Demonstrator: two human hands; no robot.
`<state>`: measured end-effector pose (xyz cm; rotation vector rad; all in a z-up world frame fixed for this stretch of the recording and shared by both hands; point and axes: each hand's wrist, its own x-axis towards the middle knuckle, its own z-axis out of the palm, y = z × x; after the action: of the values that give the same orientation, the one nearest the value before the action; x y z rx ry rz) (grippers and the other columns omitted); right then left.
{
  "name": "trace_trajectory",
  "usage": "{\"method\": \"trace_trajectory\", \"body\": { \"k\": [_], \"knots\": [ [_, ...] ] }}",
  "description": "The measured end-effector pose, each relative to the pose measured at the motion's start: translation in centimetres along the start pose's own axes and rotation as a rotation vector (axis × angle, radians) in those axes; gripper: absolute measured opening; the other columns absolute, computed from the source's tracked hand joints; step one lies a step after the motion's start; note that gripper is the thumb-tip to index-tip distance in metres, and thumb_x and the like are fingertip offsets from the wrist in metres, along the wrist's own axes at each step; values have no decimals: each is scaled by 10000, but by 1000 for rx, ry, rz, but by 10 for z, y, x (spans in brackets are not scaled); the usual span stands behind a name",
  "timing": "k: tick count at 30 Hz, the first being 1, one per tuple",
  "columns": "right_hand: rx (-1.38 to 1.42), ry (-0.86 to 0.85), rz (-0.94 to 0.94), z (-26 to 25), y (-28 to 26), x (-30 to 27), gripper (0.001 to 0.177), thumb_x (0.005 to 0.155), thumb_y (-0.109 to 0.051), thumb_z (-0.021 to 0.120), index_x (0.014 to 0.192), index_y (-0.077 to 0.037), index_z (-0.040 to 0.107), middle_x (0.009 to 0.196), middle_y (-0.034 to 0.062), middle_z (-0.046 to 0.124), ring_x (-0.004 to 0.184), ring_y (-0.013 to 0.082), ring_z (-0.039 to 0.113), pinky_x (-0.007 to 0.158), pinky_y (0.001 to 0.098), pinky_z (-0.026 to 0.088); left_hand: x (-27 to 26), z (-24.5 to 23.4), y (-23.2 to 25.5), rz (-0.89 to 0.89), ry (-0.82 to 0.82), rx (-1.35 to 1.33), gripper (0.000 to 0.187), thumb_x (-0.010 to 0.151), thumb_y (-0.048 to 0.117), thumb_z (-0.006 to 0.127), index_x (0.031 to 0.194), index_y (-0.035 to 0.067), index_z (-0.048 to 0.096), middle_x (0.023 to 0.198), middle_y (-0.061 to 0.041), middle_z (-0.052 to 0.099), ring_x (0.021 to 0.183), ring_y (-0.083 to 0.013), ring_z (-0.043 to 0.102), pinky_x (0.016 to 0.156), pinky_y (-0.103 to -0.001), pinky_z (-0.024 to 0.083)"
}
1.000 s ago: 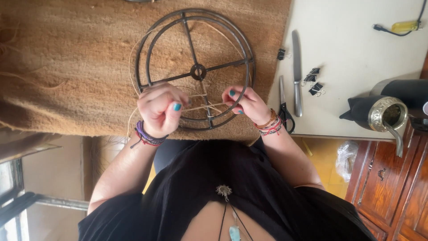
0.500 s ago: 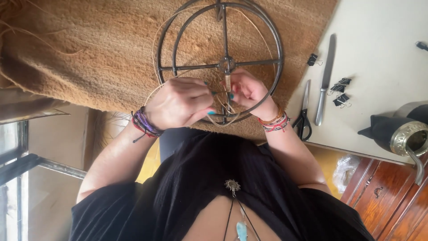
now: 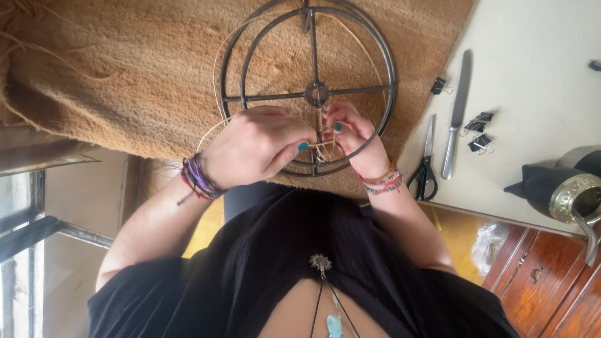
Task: Wrapping twine around a circular metal frame to create a decorative pattern, likely for a dreamcatcher.
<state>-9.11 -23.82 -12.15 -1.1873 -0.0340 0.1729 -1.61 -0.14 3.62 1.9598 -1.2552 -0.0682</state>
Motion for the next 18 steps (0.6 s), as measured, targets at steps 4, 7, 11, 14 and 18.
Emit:
{"method": "trace_trajectory", "body": {
  "k": [4, 7, 11, 14, 18],
  "knots": [
    [293, 86, 95, -1, -18, -15, 204, 1005, -206, 625, 1104, -27, 623, 1242, 116, 561, 1172, 234, 608, 923, 394, 531, 13, 26, 7, 19, 226, 349, 145, 1030, 170, 624, 1113, 141, 740, 825, -27, 738, 752, -187, 762, 958, -365, 551],
    [502, 14, 26, -1, -23, -18, 86, 1011, -40, 545, 1087, -54, 585, 1002, 75, 606, 919, 245, 614, 831, 426, 525, 28, 40, 12, 20, 150, 698, 215, 1016, 406, 828, 1167, 253, 826, 1434, 37, 519, 1270, -218, 471, 1004, -387, 412],
    [518, 9, -8, -5, -20, -17, 135, 1022, -164, 643, 1102, -61, 607, 1125, 73, 604, 1031, 268, 632, 845, 322, 516, 25, 45, -3, -61, -41, 308, 333, 926, 408, 838, 974, 101, 717, 1563, -63, 434, 1519, -410, 189, 1186, -758, 233],
    [421, -100, -33, 3, -39, -6, 158, 1030, -212, 630, 1055, -57, 614, 999, 70, 567, 974, 284, 626, 750, 320, 516, 20, 42, -7, -67, -12, 89, 323, 869, 255, 935, 890, 125, 640, 1583, -32, 406, 1539, -414, 168, 1224, -759, 172],
    [216, -315, -31, -4, -50, 4, 272, 1054, -319, 578, 968, -61, 577, 889, 69, 551, 901, 292, 627, 862, 445, 532, 20, 34, -9, 28, 24, -157, 39, 848, 140, 691, 860, 109, 670, 1412, -63, 571, 1509, -376, 265, 1246, -702, 136]
  ]
}}
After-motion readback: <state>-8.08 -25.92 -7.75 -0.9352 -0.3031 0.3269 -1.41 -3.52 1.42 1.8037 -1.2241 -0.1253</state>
